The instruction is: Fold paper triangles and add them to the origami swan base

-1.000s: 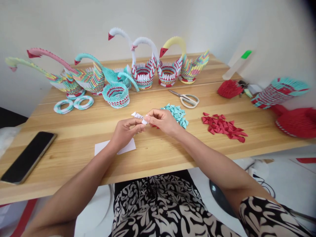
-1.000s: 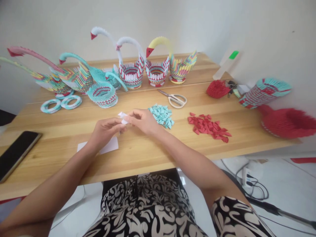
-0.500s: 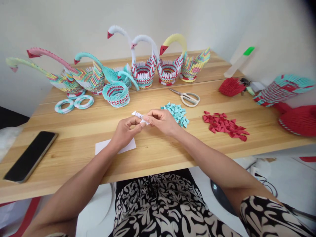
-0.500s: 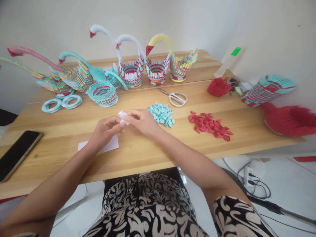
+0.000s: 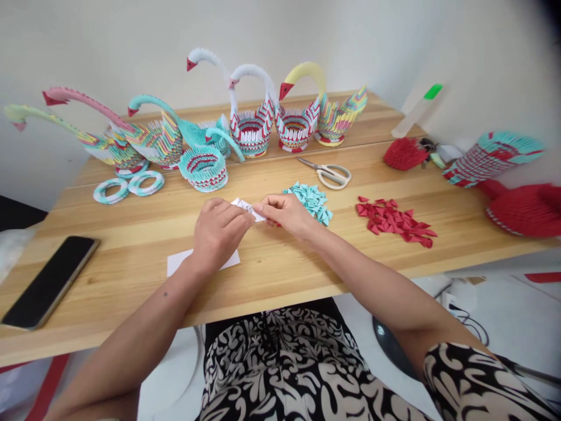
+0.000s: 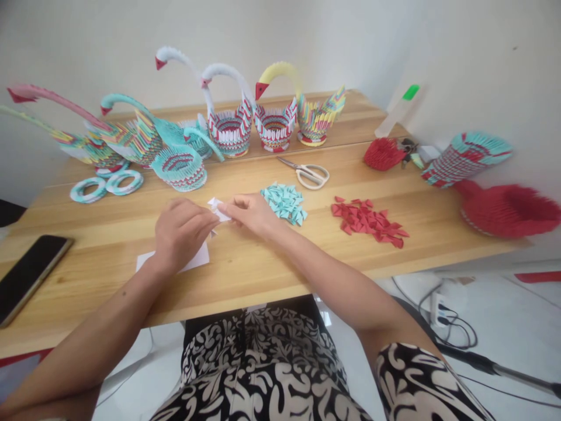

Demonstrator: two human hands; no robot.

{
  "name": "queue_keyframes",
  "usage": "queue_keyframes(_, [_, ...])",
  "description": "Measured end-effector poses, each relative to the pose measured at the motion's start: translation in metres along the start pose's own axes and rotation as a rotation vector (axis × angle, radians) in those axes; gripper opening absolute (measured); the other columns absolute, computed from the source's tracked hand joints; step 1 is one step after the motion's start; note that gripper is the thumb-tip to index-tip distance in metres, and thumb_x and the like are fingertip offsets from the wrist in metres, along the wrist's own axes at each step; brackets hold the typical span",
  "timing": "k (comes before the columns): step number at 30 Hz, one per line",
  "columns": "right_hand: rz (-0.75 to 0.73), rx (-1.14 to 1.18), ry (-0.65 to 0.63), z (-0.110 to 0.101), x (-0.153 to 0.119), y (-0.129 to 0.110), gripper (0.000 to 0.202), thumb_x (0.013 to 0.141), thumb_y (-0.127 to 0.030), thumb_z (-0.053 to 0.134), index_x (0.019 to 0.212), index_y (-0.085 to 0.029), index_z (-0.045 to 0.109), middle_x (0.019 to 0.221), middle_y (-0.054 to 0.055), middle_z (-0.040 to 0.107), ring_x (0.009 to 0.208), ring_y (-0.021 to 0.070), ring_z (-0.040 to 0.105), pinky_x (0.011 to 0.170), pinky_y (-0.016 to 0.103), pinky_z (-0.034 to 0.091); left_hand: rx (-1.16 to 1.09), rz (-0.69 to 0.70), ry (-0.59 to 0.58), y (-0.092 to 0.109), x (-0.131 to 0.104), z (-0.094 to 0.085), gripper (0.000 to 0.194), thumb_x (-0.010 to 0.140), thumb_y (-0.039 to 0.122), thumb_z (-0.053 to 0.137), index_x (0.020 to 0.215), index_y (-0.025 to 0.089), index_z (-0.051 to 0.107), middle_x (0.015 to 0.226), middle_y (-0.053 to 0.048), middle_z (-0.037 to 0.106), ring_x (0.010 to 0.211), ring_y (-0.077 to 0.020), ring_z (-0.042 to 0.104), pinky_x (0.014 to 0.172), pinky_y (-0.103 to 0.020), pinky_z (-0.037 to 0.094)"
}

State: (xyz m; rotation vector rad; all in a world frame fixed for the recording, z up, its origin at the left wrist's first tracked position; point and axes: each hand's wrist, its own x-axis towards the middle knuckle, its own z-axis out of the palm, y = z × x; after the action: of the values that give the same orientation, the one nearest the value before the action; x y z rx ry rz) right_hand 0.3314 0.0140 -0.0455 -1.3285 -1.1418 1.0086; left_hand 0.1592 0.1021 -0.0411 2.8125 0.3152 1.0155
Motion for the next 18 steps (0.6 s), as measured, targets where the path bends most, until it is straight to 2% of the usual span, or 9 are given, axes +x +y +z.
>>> queue_keyframes(4, [-0.048, -0.044, -0.006, -0.002, 0.002, 0.006, 0.048, 0.079, -0.060, 0.065, 0.065, -0.016, 0.057, 0.055, -0.004, 0.052, 0.052, 0.0071, 0.043, 0.053, 0.023, 0.033, -0.001, 0.022, 0.042, -0.001, -0.001, 0.002, 0.017, 0.093, 0.024, 0.057, 0.078, 0.023, 0.067, 0.077, -0.002, 0.070, 0.071, -0.0173, 0.057, 0.078, -0.035, 0.037])
queue_keyframes(7, [-0.114, -0.077, -0.012, -0.002, 0.002, 0.009, 0.047, 0.083, -0.059, 0.062, 0.066, -0.015, 0.057, 0.058, -0.003, 0.053, 0.054, 0.0078, 0.044, 0.055, 0.023, 0.034, -0.063, -0.039, 0.042, 0.001, 0.000, 0.003, 0.017, 0.091, 0.024, 0.058, 0.076, 0.022, 0.065, 0.076, -0.003, 0.069, 0.073, -0.0176, 0.058, 0.078, -0.034, 0.038])
queue_keyframes(9, [-0.159, -0.129, -0.006, -0.002, 0.001, 0.009, 0.047, 0.084, -0.059, 0.061, 0.067, -0.015, 0.058, 0.060, -0.002, 0.054, 0.057, 0.0085, 0.045, 0.057, 0.024, 0.034, -0.158, -0.130, 0.017, 0.005, 0.000, 0.003, 0.014, 0.089, 0.024, 0.059, 0.077, 0.020, 0.064, 0.074, -0.003, 0.068, 0.073, -0.0176, 0.059, 0.077, -0.033, 0.040])
queue_keyframes(14, [-0.207, -0.252, 0.018, -0.002, 0.001, 0.010, 0.048, 0.086, -0.060, 0.057, 0.070, -0.015, 0.062, 0.065, 0.000, 0.057, 0.062, 0.0104, 0.046, 0.059, 0.024, 0.033, -0.506, -0.461, -0.048, 0.013, 0.002, 0.003, 0.008, 0.083, 0.023, 0.061, 0.076, 0.019, 0.058, 0.069, 0.001, 0.061, 0.064, -0.0127, 0.055, 0.065, -0.025, 0.043])
queue_keyframes(18, [-0.217, -0.272, 0.030, -0.002, 0.001, 0.011, 0.047, 0.087, -0.059, 0.057, 0.069, -0.015, 0.061, 0.064, 0.000, 0.057, 0.061, 0.0103, 0.047, 0.059, 0.024, 0.033, -0.587, -0.563, -0.060, 0.015, 0.003, 0.004, 0.010, 0.081, 0.028, 0.063, 0.083, 0.018, 0.060, 0.069, 0.002, 0.060, 0.061, -0.0117, 0.054, 0.061, -0.024, 0.043])
